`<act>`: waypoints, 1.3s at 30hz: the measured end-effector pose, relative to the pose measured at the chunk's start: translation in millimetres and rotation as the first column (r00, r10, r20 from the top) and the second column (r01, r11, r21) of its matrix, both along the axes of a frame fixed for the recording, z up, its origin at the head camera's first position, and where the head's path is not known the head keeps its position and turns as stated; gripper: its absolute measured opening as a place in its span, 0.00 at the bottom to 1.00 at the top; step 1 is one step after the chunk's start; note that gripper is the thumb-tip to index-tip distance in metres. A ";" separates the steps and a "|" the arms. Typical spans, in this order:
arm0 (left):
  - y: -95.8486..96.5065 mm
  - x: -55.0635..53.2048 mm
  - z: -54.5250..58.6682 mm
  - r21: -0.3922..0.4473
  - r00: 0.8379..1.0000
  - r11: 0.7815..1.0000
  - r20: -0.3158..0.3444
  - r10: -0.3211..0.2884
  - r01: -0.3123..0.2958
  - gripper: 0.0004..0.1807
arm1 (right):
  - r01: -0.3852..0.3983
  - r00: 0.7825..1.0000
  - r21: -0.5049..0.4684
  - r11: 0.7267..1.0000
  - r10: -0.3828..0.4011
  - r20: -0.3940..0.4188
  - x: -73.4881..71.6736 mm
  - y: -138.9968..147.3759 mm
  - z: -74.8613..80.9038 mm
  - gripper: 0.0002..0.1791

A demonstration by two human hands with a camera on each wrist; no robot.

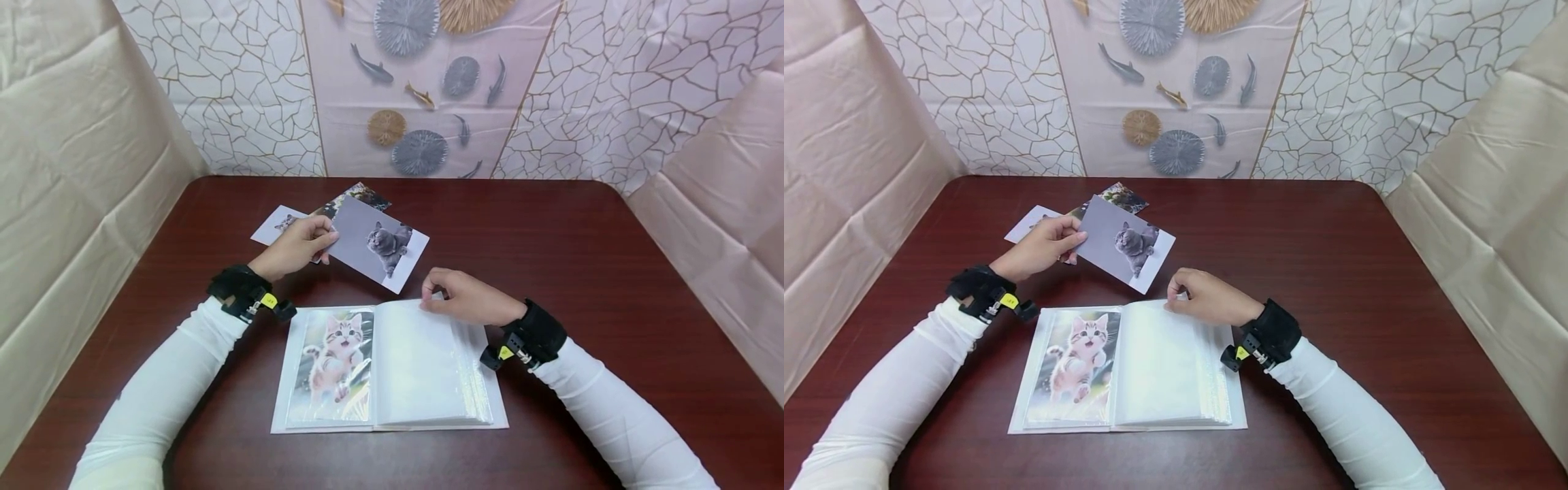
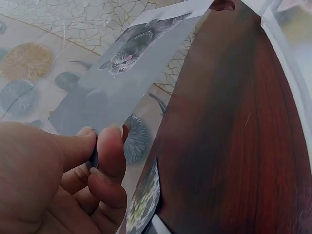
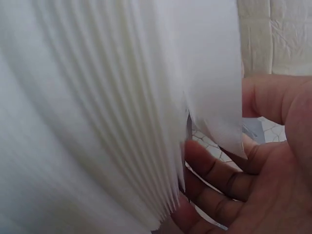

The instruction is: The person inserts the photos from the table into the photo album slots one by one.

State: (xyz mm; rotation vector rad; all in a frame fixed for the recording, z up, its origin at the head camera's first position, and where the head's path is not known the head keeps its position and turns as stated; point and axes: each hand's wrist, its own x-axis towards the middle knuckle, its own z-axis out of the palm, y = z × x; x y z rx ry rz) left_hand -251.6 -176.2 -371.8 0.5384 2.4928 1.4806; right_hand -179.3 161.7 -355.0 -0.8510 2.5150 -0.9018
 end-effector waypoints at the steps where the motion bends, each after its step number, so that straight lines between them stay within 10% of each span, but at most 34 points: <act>1: 1.3 -0.2 -0.6 0.005 1.000 1.000 0.005 -0.006 0.006 0.08 | 0.000 1.000 -0.013 1.000 0.000 0.002 -0.2 1.1 -0.2 0.02; 28: 6.7 -8.2 -15.7 0.027 0.992 0.997 0.100 -0.079 0.076 0.06 | 0.143 0.982 -0.128 0.981 -0.125 0.139 -4.4 2.3 0.4 0.04; 39: 11.1 -14.5 -15.1 0.024 0.995 0.999 0.089 -0.037 0.035 0.11 | 0.250 0.939 -0.154 0.956 -0.201 0.277 -8.0 2.6 1.7 0.24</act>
